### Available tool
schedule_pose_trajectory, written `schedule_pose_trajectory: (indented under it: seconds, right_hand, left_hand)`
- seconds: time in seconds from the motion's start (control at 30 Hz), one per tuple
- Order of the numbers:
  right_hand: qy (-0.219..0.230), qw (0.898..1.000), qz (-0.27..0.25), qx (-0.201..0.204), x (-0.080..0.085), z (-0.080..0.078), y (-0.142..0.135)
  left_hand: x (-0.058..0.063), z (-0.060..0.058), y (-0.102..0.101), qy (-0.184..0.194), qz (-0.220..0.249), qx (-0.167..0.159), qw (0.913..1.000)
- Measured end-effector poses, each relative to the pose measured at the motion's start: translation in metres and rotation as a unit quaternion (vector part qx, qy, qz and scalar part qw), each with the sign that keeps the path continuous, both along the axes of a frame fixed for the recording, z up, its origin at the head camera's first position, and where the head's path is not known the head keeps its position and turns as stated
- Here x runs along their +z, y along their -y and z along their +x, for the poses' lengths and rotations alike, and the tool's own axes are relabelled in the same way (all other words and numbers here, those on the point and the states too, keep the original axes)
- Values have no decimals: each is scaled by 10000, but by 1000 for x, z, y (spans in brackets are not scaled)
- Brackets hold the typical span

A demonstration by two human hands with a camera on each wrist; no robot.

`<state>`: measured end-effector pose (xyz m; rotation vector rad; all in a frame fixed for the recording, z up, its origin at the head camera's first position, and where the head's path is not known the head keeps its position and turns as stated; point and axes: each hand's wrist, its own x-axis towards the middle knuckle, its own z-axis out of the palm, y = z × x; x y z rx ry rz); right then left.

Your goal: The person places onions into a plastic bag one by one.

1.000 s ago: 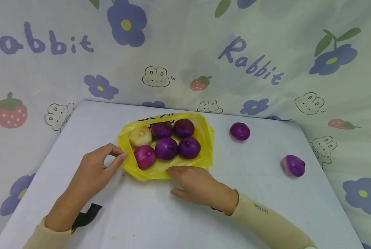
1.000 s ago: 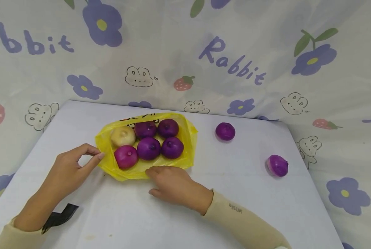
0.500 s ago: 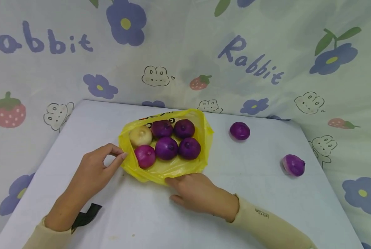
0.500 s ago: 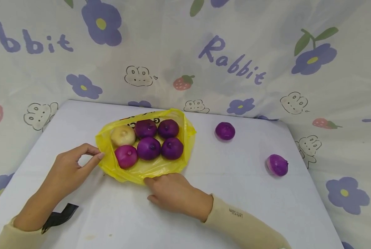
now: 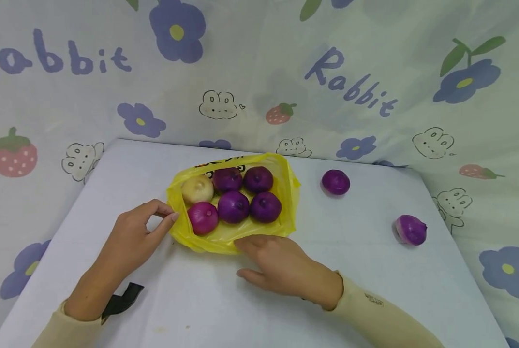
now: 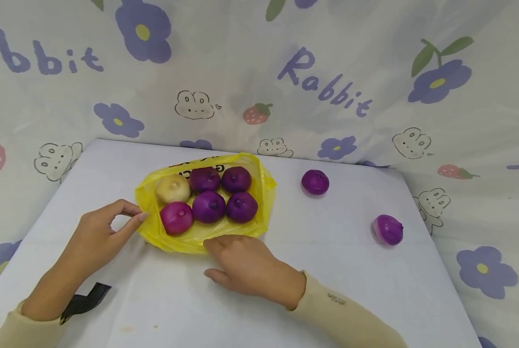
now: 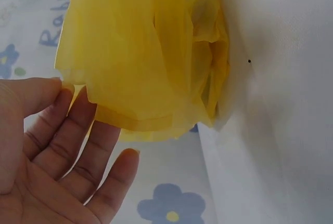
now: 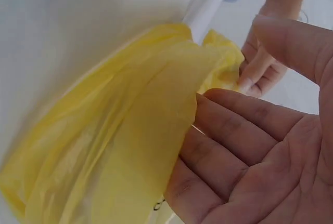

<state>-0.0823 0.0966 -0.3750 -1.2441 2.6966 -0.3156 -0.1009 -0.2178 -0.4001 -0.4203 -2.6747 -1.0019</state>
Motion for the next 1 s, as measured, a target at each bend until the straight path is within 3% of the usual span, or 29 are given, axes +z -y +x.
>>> schedule_pose_trajectory:
  seconds: [0.17,0.43,0.67,1.0]
  right_hand:
    - [116,9995,-136,-274,9,1,-9]
    - [-239,9967,-553,-545,14,6,-37]
    - [-586,9927,-939,-469,17,10,-60]
    - [-1057,9791,-1706,-329,19,16,-82]
  left_hand:
    - [1,-1,0,-19,-12,11,10000]
    - [2,-1,-1,70,5,-2,10000]
    - [1,-1,0,-39,10,-14,10000]
    - [3,1,0,61,-46,59,10000]
